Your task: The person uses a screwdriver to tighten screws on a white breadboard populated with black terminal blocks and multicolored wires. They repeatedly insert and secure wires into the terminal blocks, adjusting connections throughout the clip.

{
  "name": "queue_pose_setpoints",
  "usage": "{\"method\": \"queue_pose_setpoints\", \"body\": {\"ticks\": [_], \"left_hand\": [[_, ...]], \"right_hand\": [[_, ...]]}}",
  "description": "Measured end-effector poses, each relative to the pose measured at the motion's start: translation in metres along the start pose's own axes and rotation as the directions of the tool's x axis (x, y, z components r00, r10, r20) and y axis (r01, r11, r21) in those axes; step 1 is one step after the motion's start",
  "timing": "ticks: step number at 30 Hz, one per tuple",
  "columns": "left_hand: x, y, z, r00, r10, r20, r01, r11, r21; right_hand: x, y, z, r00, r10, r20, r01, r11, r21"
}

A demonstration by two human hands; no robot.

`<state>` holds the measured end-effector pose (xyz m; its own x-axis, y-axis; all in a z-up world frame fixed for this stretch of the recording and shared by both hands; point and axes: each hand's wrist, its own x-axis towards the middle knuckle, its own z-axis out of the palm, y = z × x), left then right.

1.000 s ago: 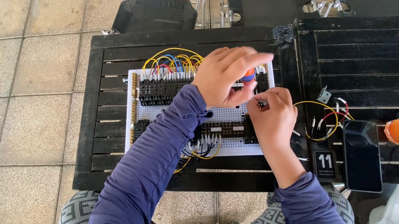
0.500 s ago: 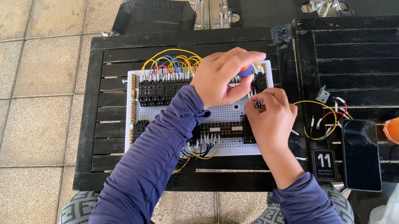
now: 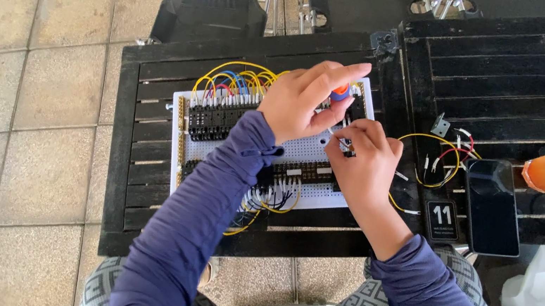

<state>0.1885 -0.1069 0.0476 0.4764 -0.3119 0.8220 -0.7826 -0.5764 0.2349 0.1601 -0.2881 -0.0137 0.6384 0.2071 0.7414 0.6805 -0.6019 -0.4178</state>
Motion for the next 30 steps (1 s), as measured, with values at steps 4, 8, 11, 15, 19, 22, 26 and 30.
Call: {"method": "queue_pose_setpoints", "body": {"ticks": [4, 8, 11, 15, 19, 22, 26, 30], "left_hand": [[-0.009, 0.025, -0.025, 0.995, -0.077, -0.07, 0.071, 0.994, -0.089], [-0.033, 0.081, -0.056, 0.958, -0.267, -0.1, 0.241, 0.945, -0.221], [-0.059, 0.103, -0.062, 0.945, -0.315, -0.09, 0.291, 0.933, -0.211], [-0.081, 0.105, -0.051, 0.935, -0.323, -0.145, 0.296, 0.939, -0.177], [-0.083, 0.101, -0.042, 0.957, -0.262, -0.127, 0.239, 0.955, -0.175], [-0.08, 0.102, -0.043, 0.965, -0.233, -0.12, 0.214, 0.965, -0.15], [-0.075, 0.114, -0.051, 0.982, -0.165, -0.095, 0.158, 0.984, -0.079], [-0.068, 0.126, -0.056, 0.984, -0.146, -0.097, 0.145, 0.989, -0.019]], "right_hand": [[0.001, -0.002, -0.007, 0.997, -0.071, 0.006, 0.071, 0.997, 0.019], [-0.003, -0.013, -0.027, 0.998, -0.051, 0.031, 0.047, 0.991, 0.127], [-0.017, -0.029, -0.046, 0.996, -0.049, 0.069, 0.039, 0.988, 0.152], [-0.055, -0.043, -0.058, 0.991, -0.07, 0.115, 0.061, 0.995, 0.078], [-0.079, -0.049, -0.054, 0.994, -0.104, 0.039, 0.103, 0.994, 0.017], [-0.085, -0.052, -0.051, 0.986, -0.163, -0.027, 0.162, 0.987, -0.016], [-0.086, -0.061, -0.045, 0.986, -0.152, -0.068, 0.151, 0.988, -0.02], [-0.084, -0.068, -0.043, 0.977, -0.192, -0.09, 0.184, 0.978, -0.096]]}}
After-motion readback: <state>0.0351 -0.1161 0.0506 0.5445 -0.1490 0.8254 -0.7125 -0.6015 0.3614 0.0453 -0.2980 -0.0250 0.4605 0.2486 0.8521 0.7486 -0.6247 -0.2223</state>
